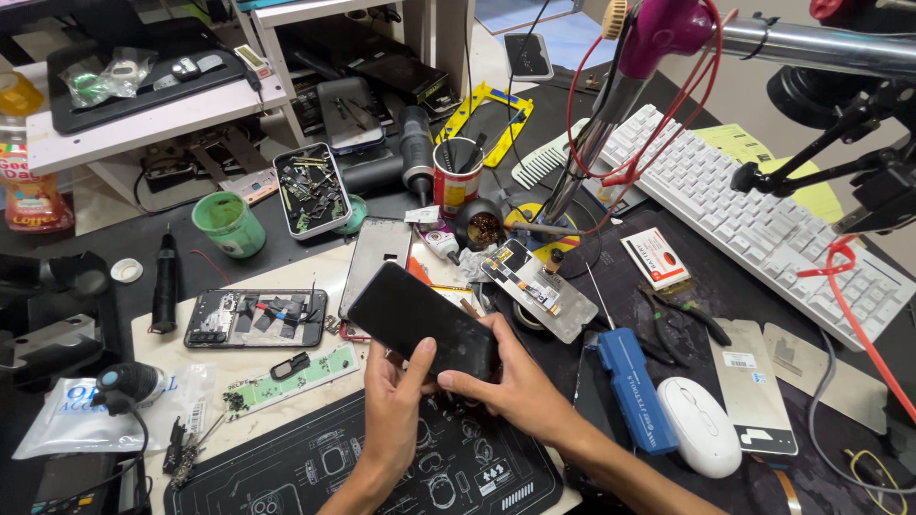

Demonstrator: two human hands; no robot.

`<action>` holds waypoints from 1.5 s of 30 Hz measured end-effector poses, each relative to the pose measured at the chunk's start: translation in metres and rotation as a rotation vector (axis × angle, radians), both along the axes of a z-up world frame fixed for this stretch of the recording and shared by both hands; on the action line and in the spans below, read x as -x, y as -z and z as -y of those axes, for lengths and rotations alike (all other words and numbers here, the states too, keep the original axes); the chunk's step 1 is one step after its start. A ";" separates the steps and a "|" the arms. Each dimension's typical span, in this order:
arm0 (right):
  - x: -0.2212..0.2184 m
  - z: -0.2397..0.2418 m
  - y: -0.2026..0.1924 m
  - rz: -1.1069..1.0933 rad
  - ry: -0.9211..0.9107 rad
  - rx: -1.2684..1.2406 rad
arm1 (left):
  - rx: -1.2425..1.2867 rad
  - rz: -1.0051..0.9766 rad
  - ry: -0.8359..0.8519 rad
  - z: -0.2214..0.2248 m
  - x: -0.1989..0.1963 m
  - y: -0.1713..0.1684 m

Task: The person cleans a phone screen with a cloth, removes the back cover of a mobile phone using a pry tool and their hands, and then handles internal components such as a battery and circuitry.

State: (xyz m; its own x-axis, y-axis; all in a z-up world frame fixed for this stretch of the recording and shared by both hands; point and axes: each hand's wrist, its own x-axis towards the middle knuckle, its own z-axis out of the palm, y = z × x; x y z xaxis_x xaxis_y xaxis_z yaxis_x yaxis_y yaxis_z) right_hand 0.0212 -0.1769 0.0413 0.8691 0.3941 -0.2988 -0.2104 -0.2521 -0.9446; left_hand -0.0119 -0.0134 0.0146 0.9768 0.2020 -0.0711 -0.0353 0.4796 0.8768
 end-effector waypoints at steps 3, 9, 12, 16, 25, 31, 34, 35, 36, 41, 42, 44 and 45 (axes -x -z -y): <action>-0.006 0.005 -0.007 -0.005 -0.158 -0.180 | 0.024 -0.030 -0.013 -0.007 -0.005 -0.002; -0.021 0.028 -0.030 0.308 -0.348 0.144 | 0.133 0.026 0.046 -0.024 -0.012 -0.006; -0.029 0.033 -0.039 0.583 -0.190 0.323 | 0.105 -0.024 0.115 -0.025 -0.013 -0.005; -0.036 0.031 -0.038 0.861 -0.112 0.587 | -0.036 -0.090 0.162 -0.013 -0.006 -0.001; -0.077 -0.011 -0.006 1.144 -0.149 0.979 | -0.222 0.051 0.179 -0.006 0.003 0.003; -0.091 -0.015 0.009 1.205 -0.132 1.132 | -0.192 0.046 0.205 -0.006 0.002 0.005; -0.099 -0.019 0.012 1.158 -0.111 1.161 | -0.209 0.016 0.250 -0.009 0.000 0.006; -0.101 -0.020 0.012 1.140 -0.106 1.164 | -0.221 0.013 0.270 -0.010 0.000 0.007; -0.102 -0.021 0.011 1.120 -0.096 1.169 | -0.234 0.012 0.294 -0.011 0.000 0.007; -0.100 -0.012 -0.003 0.898 0.099 0.600 | -0.224 0.026 0.397 -0.016 -0.003 0.007; -0.099 -0.009 -0.005 0.821 0.146 0.492 | -0.225 0.037 0.410 -0.017 -0.001 0.008; -0.102 -0.003 -0.007 0.738 0.182 0.209 | -0.230 0.003 0.402 -0.018 -0.002 0.012; -0.102 0.000 -0.008 0.693 0.202 0.068 | -0.234 -0.015 0.401 -0.018 -0.003 0.013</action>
State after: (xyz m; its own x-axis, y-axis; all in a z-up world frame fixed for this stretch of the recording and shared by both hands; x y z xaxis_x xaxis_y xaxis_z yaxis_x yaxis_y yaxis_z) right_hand 0.1235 -0.1774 0.0492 0.9215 0.2058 0.3295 0.3826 -0.3347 -0.8611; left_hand -0.0090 0.0048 0.0016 0.9803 -0.1790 -0.0831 0.1258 0.2422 0.9620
